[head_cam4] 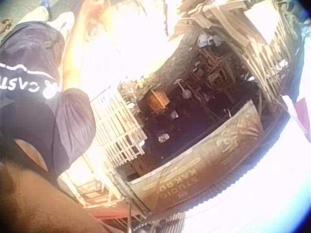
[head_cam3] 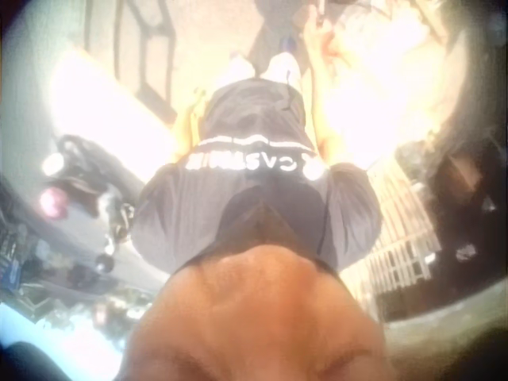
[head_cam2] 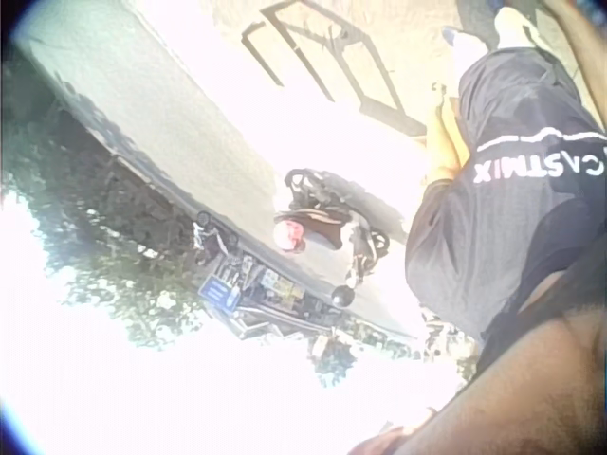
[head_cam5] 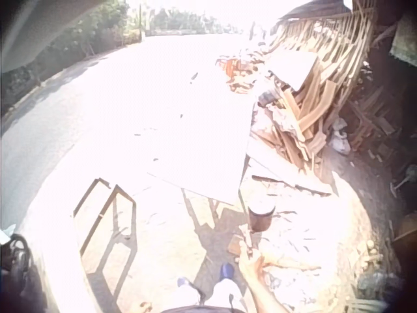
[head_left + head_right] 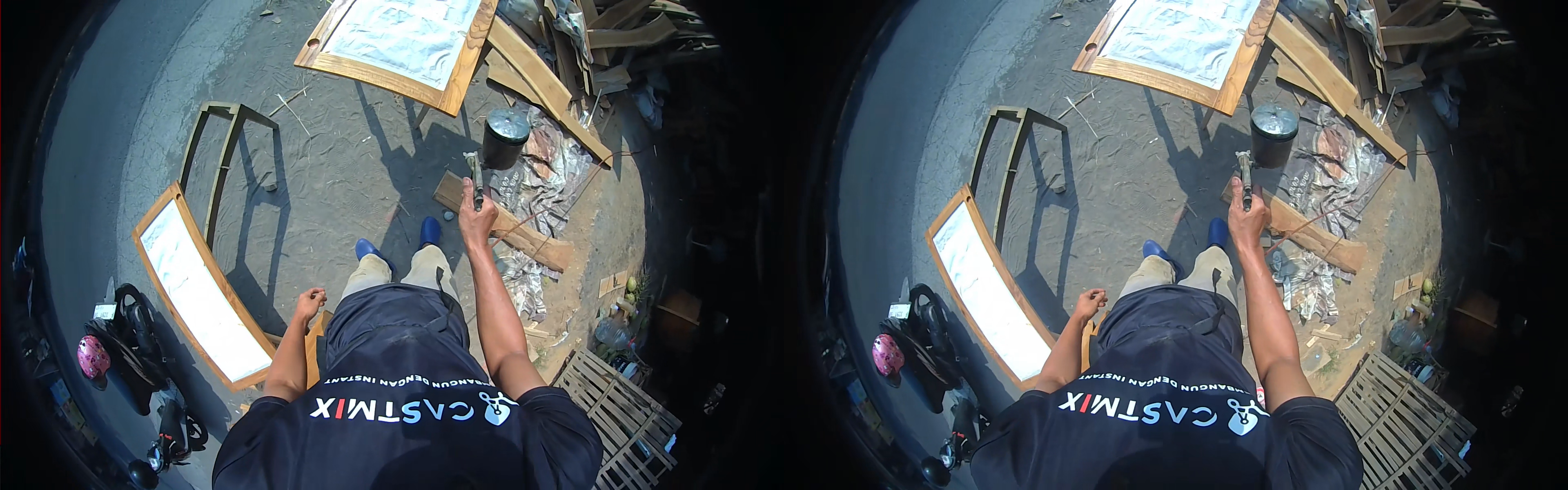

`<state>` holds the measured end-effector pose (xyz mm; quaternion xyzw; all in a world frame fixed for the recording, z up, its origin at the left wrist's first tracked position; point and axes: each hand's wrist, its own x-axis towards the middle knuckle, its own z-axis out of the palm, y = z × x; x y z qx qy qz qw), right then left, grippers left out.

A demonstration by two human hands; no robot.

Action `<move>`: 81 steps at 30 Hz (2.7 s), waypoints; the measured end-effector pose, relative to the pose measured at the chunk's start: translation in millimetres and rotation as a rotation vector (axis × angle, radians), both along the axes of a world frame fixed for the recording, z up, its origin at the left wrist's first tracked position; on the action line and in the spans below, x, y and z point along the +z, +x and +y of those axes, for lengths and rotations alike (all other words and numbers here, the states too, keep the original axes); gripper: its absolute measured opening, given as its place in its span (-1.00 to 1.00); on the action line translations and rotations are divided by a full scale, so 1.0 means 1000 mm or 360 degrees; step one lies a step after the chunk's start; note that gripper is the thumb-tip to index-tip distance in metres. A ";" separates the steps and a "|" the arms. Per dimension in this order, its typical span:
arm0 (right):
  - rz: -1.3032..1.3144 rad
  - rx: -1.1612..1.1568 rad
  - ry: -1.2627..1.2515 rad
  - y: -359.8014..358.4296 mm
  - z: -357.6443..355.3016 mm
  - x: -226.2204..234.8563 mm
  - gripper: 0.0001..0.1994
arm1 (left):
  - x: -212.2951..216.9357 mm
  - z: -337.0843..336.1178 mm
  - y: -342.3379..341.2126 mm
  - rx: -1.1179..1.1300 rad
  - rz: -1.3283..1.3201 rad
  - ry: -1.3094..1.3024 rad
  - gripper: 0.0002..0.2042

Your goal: The person uses a spray gun to apply a finish to a wooden furniture panel, moving the gun across the surface and edges before picking up the panel to spray the underside.

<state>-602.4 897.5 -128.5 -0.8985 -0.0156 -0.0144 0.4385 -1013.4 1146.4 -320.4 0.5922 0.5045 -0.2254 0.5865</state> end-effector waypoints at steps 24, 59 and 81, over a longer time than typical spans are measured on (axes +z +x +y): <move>-0.0410 0.0827 -0.0014 0.054 0.187 -0.036 -0.74 | -0.046 -0.073 0.017 0.0277 -0.0269 -0.0038 -0.70; -0.0164 0.0473 -0.0072 0.034 0.047 0.030 -0.68 | -0.019 -0.087 -0.037 0.0264 -0.0132 -0.0060 -0.66; 0.0189 0.0623 0.0405 0.277 -0.189 -0.002 -0.52 | 0.062 -0.338 0.163 -0.0064 0.0099 0.0250 -0.58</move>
